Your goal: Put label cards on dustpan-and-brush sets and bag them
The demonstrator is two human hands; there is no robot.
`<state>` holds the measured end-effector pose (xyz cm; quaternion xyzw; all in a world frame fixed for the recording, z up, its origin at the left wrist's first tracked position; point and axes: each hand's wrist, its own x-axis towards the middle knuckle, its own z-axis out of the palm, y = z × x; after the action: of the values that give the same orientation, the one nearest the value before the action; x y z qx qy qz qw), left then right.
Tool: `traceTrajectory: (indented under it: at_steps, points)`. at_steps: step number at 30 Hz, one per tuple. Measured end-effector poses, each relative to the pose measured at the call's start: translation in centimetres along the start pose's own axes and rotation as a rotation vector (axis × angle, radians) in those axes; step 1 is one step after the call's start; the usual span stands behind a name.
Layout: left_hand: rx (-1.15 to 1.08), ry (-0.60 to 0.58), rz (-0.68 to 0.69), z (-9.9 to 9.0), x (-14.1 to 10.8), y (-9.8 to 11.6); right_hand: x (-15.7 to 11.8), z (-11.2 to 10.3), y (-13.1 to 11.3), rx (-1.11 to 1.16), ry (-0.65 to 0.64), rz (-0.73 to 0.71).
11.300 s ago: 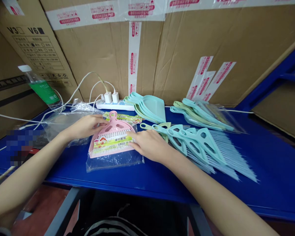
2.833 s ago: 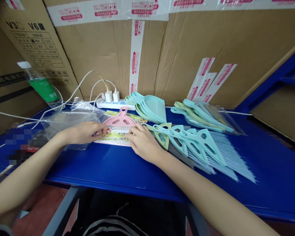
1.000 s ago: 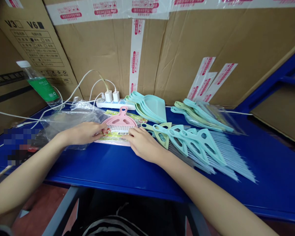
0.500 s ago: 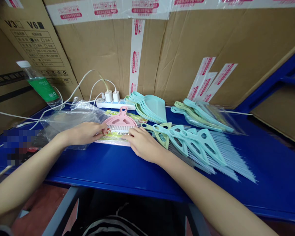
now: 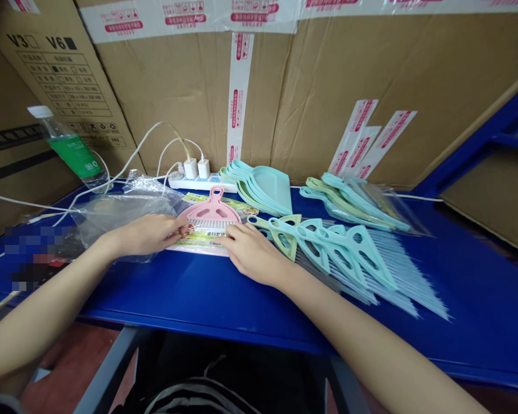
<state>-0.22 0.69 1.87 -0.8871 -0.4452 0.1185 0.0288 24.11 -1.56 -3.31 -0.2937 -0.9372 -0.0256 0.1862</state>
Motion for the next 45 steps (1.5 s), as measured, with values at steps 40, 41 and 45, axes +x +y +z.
traceTrajectory:
  at_steps: [40,41,45]
  points:
    - [0.042,-0.034,-0.023,-0.51,-0.11,0.67,0.00,-0.11,-0.04,-0.005,-0.029,0.002]
    - [0.043,-0.036,-0.023,-0.54,-0.12,0.69,0.00,-0.14,-0.05,-0.005,-0.030,0.004]
    - [0.037,-0.007,-0.007,-0.42,-0.14,0.61,0.01,-0.21,-0.07,-0.006,-0.038,0.005]
